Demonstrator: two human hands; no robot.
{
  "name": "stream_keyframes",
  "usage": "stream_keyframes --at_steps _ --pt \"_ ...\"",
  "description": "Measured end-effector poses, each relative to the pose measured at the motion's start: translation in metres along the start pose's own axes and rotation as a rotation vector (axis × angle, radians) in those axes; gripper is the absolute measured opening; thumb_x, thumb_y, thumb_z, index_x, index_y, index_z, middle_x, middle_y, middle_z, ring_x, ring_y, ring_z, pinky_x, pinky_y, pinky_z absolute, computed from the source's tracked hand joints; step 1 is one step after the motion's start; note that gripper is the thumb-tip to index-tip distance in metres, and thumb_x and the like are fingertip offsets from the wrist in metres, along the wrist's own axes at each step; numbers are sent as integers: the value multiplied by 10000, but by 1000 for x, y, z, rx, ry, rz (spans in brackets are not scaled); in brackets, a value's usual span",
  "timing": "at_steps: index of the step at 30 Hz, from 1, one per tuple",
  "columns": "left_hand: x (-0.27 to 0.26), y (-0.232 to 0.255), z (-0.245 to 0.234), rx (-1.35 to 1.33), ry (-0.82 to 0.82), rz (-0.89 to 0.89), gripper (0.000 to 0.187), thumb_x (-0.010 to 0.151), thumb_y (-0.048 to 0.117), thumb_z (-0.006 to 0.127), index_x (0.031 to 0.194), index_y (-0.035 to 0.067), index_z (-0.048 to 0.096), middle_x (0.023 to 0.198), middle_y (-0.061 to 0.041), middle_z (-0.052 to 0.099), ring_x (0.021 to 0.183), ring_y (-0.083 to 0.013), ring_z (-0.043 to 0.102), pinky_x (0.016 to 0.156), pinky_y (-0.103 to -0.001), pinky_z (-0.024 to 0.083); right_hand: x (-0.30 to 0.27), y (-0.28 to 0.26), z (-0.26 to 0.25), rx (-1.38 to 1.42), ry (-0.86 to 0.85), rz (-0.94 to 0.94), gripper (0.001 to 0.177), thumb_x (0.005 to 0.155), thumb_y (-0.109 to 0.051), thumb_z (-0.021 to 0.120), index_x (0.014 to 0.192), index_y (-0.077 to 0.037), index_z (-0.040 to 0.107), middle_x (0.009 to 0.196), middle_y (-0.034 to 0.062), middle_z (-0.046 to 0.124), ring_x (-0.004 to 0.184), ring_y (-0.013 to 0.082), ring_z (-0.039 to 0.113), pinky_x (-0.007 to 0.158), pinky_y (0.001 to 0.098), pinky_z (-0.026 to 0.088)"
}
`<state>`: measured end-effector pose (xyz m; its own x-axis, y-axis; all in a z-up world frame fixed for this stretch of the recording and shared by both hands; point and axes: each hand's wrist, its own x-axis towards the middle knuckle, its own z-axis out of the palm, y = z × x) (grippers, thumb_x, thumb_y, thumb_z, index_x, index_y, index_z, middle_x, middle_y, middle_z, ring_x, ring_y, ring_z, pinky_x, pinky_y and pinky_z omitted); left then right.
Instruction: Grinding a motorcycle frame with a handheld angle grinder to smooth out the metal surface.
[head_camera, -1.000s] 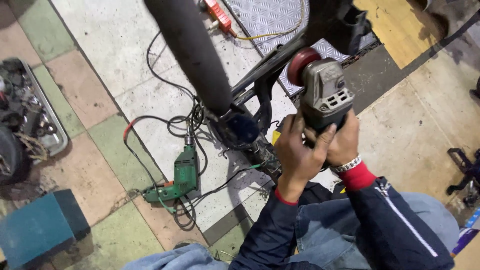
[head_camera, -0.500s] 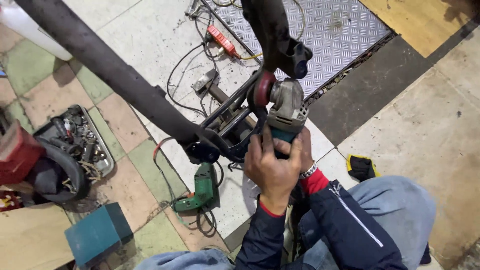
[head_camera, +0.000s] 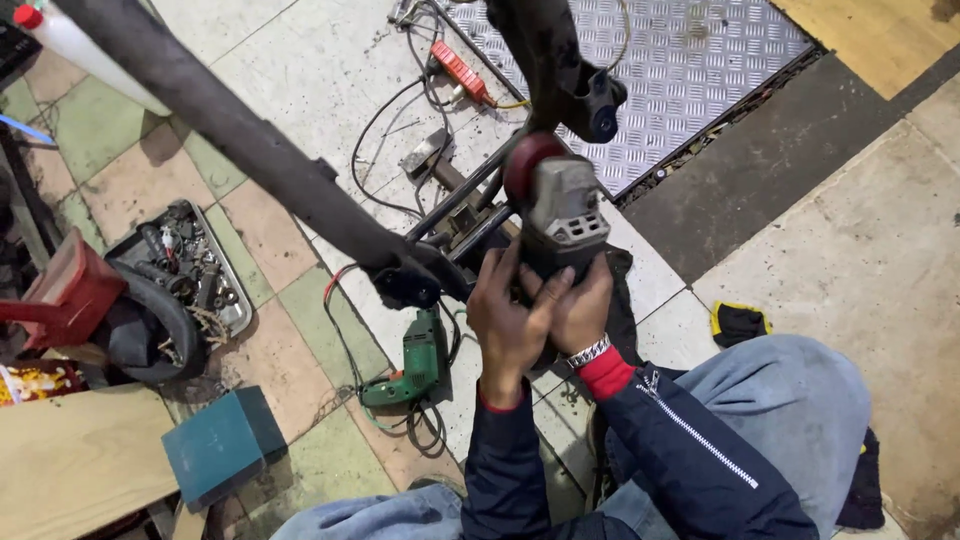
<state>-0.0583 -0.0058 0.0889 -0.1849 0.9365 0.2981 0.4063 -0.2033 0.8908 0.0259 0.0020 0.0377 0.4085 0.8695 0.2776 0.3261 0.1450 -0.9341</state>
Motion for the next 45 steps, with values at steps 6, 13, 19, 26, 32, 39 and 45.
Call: stream_keyframes --at_steps 6,13,19,26,32,39,45 --pt "-17 1 -5 -229 -175 -281 639 850 498 744 1292 39 690 1028 -202 677 1034 -480 679 845 -521 548 -3 -35 -27 -221 -127 152 327 843 -284 608 1085 -66 581 851 215 690 880 478 695 712 560 537" --pt "-12 -9 -24 -187 -385 -578 528 763 465 840 1076 51 746 905 -184 728 903 -321 741 772 -409 570 -4 -36 -36 -265 -467 392 412 793 -203 694 1138 -58 523 967 273 696 1008 530 662 796 591 523" --pt "-14 -24 -30 -264 -312 -726 508 754 301 891 1125 -4 728 890 -158 721 875 -218 671 728 -333 553 -7 -33 -21 -353 -745 511 767 758 -285 749 1391 -46 388 1177 290 647 1135 511 635 988 609 519" --pt "-16 -40 -20 -27 -315 -741 593 720 363 925 1162 23 723 1017 -210 721 1001 -344 717 840 -433 584 -5 -1 -11 -218 -714 607 927 738 -343 788 1504 -37 365 1193 307 682 1193 480 622 1051 574 509" --pt "-22 -68 3 -76 -276 -854 678 712 379 928 1259 68 675 1173 -193 680 1111 -359 675 980 -463 529 6 19 -16 -178 -649 616 738 733 -274 786 1374 -54 493 1126 279 715 1152 464 649 975 567 548" --pt "-5 -51 18 -398 -322 -905 605 762 303 893 1295 121 674 1232 -149 703 1239 -279 618 1054 -427 489 8 30 -9 -305 -545 573 642 731 -246 808 1283 -38 554 1043 269 723 1091 471 664 860 602 546" --pt "14 -68 10 -458 -441 -899 645 828 327 832 1383 93 599 1306 -175 679 1307 -326 587 1093 -461 463 16 32 7 -337 -509 614 698 691 -280 847 1280 -50 550 1024 256 737 1080 464 679 884 571 551"
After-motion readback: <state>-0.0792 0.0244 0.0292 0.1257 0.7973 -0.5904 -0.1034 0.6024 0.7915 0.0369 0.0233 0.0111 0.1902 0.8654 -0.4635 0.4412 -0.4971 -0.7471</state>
